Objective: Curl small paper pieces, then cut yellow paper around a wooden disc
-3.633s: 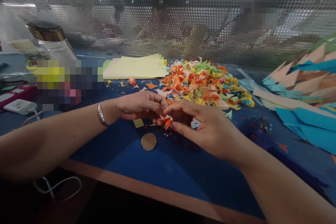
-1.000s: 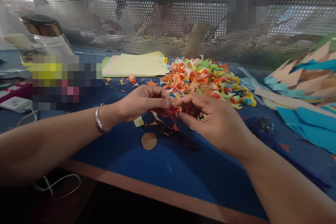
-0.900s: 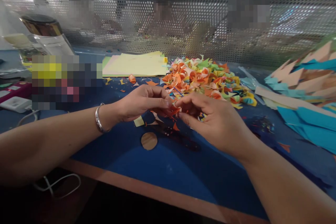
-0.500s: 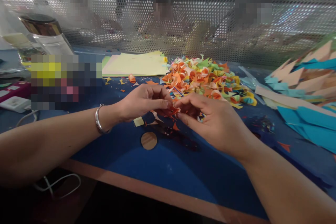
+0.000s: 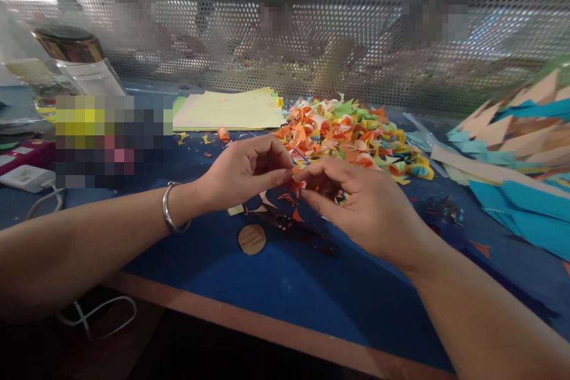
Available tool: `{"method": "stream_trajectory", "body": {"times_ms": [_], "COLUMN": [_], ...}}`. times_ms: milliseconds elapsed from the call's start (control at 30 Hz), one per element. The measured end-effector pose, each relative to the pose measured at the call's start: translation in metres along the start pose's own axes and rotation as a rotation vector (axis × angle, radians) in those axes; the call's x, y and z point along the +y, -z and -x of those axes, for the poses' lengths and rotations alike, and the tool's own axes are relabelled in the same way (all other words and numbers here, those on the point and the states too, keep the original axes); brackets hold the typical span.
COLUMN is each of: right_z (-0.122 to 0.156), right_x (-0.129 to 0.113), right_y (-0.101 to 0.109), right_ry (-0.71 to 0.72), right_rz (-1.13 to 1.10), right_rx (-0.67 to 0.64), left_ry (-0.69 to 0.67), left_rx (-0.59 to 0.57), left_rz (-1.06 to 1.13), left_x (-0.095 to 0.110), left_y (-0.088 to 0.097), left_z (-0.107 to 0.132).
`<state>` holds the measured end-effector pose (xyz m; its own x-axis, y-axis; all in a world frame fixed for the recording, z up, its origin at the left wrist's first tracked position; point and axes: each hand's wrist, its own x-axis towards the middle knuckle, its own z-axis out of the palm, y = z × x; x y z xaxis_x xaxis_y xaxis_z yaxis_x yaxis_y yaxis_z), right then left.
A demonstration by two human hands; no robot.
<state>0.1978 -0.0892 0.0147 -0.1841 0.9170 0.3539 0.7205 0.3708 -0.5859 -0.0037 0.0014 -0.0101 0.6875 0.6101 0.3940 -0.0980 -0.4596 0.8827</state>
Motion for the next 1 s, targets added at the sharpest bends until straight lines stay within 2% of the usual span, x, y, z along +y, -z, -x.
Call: {"method": "stream_trajectory", "body": {"times_ms": [200,467,633,767,900,1000], "right_z": [-0.001,-0.002,-0.002,-0.002,-0.001,0.000], "right_x": [-0.001,-0.005,-0.006,-0.003,0.002,0.004], "right_y": [0.001,0.002,0.002,0.001,0.001,0.001], "right_ry": [-0.010,0.014,0.009,0.033,0.089,0.110], "right_rz": [0.024,0.034,0.034,0.002,0.018,0.014], "right_rx": [0.041,0.086,0.093,0.078,0.115,0.122], "left_ry": [0.005,-0.074,-0.055,-0.113,-0.219,-0.308], "left_rx": [0.012,0.009,0.010,0.041,0.112,0.099], "left_rz": [0.047,0.076,0.050,-0.035,-0.218,-0.358], "left_x": [0.005,0.006,0.005,0.006,0.012,0.017], "left_y": [-0.002,-0.001,-0.001,0.000,0.001,0.001], "left_z": [0.000,0.000,0.000,0.001,0.004,0.007]}}
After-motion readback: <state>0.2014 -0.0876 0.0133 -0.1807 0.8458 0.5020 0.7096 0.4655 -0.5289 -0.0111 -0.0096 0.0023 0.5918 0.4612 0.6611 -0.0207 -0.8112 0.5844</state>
